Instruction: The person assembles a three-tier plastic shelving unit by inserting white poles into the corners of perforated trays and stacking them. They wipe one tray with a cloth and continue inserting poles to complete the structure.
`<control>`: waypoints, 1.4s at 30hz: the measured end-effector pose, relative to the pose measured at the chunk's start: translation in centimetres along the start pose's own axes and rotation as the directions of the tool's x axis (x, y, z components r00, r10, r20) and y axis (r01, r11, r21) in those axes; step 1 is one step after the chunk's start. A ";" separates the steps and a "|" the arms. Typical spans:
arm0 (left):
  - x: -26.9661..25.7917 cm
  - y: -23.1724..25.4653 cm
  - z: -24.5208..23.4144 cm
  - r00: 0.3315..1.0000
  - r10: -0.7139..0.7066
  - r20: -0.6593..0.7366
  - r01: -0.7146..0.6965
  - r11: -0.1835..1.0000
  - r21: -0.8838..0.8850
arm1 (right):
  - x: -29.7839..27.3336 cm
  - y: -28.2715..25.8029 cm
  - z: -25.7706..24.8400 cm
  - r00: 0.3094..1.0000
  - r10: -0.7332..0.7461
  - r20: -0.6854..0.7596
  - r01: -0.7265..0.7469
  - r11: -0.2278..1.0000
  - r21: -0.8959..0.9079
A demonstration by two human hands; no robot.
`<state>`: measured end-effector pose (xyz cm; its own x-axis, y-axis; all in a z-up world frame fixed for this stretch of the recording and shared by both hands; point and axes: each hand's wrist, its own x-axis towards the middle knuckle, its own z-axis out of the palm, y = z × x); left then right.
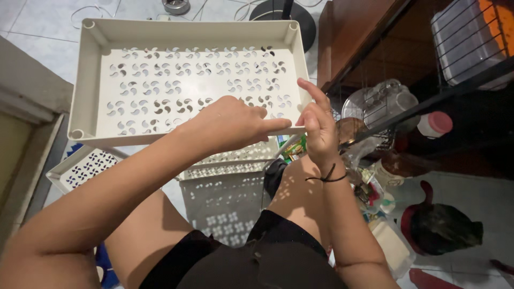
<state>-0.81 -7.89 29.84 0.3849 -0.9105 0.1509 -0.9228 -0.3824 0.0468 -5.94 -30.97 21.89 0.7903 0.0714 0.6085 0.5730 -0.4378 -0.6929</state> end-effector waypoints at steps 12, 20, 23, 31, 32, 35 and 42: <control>-6.2 -0.2 -1.0 0.970 0.240 -0.038 -0.229 0.956 0.185 | 3.0 8.8 1.8 0.950 0.311 0.014 -0.258 0.760 0.596; -3.4 -2.1 -2.7 0.877 0.247 -0.412 -0.118 0.942 0.314 | 1.0 16.5 6.9 0.964 0.210 0.160 -0.220 0.300 0.928; 3.2 -2.9 -1.7 0.871 0.241 -0.428 -0.100 0.940 0.327 | -0.2 16.9 8.0 0.948 0.285 0.141 -0.223 0.280 0.934; 10.7 -5.0 0.2 0.994 0.005 0.107 0.012 0.987 -0.158 | -0.5 15.6 8.7 0.943 0.328 0.057 -0.203 0.431 0.879; 10.6 -5.1 0.4 0.994 -0.006 0.112 0.022 0.989 -0.149 | -0.5 15.4 8.6 0.958 0.283 0.054 -0.175 0.424 0.888; 10.5 -5.2 0.4 0.994 0.024 0.103 -0.005 0.983 -0.185 | -0.4 15.0 8.3 0.961 0.269 0.059 -0.172 0.421 0.891; 10.3 -4.7 -0.1 0.991 0.015 0.131 0.011 0.980 -0.201 | -0.5 13.7 7.8 0.946 0.302 0.117 -0.224 0.350 0.910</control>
<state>7.46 -15.46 31.30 0.3694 -0.9290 0.0213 -0.9026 -0.3532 0.2461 3.24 -29.98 9.10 0.9461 0.0405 0.3214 0.2206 0.6460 -0.7308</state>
